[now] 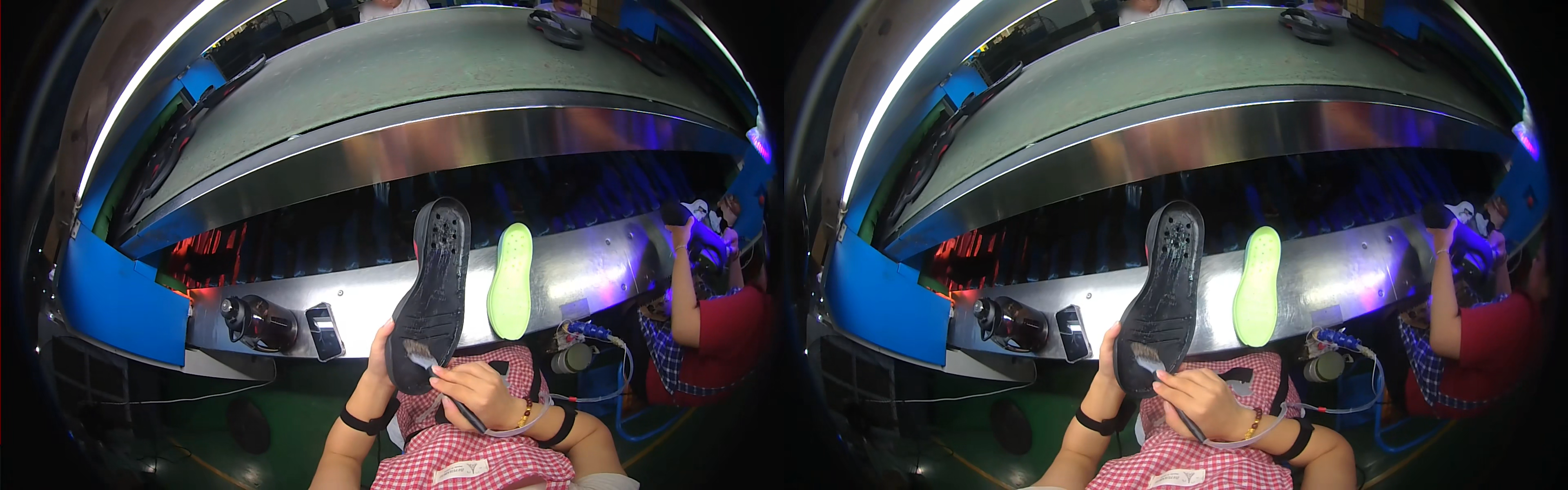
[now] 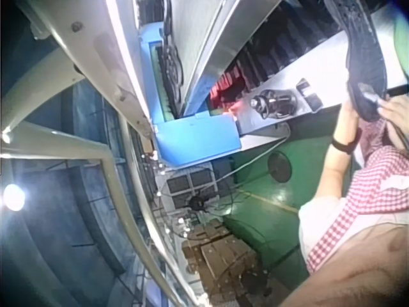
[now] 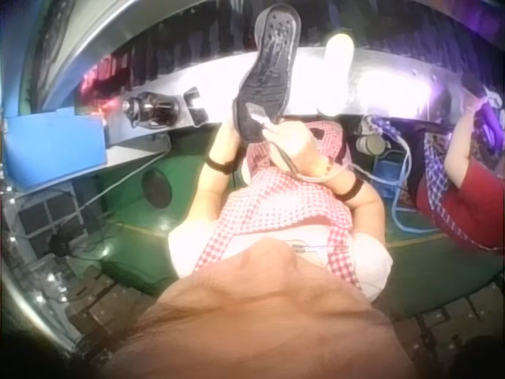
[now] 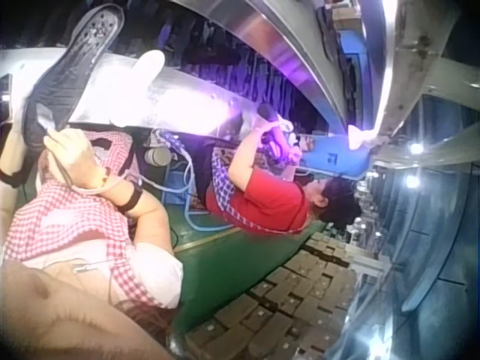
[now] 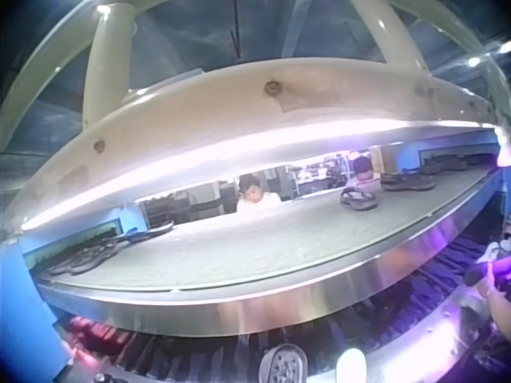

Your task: Applying adhesive to the underside of shoe soles using a brush.

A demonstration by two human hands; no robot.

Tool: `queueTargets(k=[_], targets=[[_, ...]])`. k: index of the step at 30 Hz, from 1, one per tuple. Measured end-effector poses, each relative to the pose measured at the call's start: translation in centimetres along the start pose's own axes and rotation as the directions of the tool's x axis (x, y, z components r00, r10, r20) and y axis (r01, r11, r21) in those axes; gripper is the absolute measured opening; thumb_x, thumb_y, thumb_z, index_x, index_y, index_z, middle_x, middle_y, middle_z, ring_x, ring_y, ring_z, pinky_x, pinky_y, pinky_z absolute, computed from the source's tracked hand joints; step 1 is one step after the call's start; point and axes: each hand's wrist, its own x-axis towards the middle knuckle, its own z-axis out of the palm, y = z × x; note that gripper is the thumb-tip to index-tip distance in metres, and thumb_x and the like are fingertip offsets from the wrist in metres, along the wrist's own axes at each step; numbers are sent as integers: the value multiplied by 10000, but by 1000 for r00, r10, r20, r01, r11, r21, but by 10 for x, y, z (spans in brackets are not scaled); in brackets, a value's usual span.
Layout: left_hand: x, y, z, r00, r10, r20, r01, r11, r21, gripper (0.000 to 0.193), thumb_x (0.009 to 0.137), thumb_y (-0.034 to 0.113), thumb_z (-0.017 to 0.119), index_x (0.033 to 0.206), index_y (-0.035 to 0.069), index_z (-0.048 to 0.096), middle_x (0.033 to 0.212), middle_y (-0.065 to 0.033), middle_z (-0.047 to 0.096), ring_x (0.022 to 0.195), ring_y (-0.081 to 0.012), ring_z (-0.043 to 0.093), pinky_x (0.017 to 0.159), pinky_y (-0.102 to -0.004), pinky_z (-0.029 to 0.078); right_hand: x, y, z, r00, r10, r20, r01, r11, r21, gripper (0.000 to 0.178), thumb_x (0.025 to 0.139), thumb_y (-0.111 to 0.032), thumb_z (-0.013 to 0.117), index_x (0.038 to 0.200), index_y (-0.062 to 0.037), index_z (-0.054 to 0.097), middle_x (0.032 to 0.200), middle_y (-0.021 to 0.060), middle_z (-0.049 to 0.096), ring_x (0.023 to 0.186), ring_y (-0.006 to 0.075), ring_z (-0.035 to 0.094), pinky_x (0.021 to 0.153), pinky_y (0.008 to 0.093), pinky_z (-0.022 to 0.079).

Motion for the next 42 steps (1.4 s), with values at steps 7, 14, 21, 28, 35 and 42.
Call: queueTargets(k=[7, 14, 21, 28, 35, 42], targets=[[-9, 7, -3, 995, -85, -58, 87, 996, 23, 655, 923, 458, 432, 1374, -16, 421, 1313, -217, 537, 1163, -318, 568, 1011, -441, 453, -1, 29, -44, 948, 270, 170, -301, 580, 757, 285, 818, -83, 549, 1032, 69, 661, 1021, 207, 689, 915, 287, 667, 841, 389, 521], [-61, 55, 67, 932, 139, -335, -20, 942, 335, 779, 792, 495, 583, 1372, -6, 447, 1304, -183, 554, 1143, -255, 574, 1048, -359, 398, -25, 62, -96, 645, 672, -363, 402, 105, 909, 367, 878, -252, 502, 1100, 18, 614, 1040, 231, 673, 962, 338, 649, 822, 420, 526], [41, 191, 127, 699, 481, 530, -380, 877, -294, 796, 922, 614, 359, 1472, 43, 282, 1483, -210, 335, 1343, -399, 360, 1071, -642, 277, -48, 84, -93, 569, 777, -267, 309, 98, 946, 350, 868, -243, 522, 1110, -11, 621, 1035, 199, 680, 948, 313, 650, 765, 385, 508], [97, 166, 56, 823, 422, 380, -324, 899, -295, 549, 976, 434, 415, 1359, 43, 457, 1378, -202, 489, 1267, -357, 479, 1064, -534, 367, -65, 98, -84, 529, 815, -236, 272, 100, 957, 392, 838, -283, 523, 1131, -39, 615, 1056, 146, 684, 883, 269, 657, 729, 353, 479], [75, -10, -112, 893, 450, -27, 303, -553, 776, 623, 873, 451, 588, 1351, 64, 491, 1374, -226, 478, 1284, -377, 432, 1076, -454, 340, -78, 126, -77, 370, 919, -137, 137, 92, 986, 371, 849, -304, 525, 1132, -84, 621, 969, 57, 691, 775, 169, 636, 655, 296, 470], [47, -68, -160, 871, 488, 54, 354, -701, 620, 605, 931, 461, 460, 1412, 95, 433, 1473, -186, 381, 1371, -348, 336, 1126, -515, 229, -74, 140, -55, 407, 912, -53, 70, 26, 997, 370, 842, -313, 525, 1114, -86, 631, 985, 57, 691, 793, 168, 632, 657, 302, 467]])
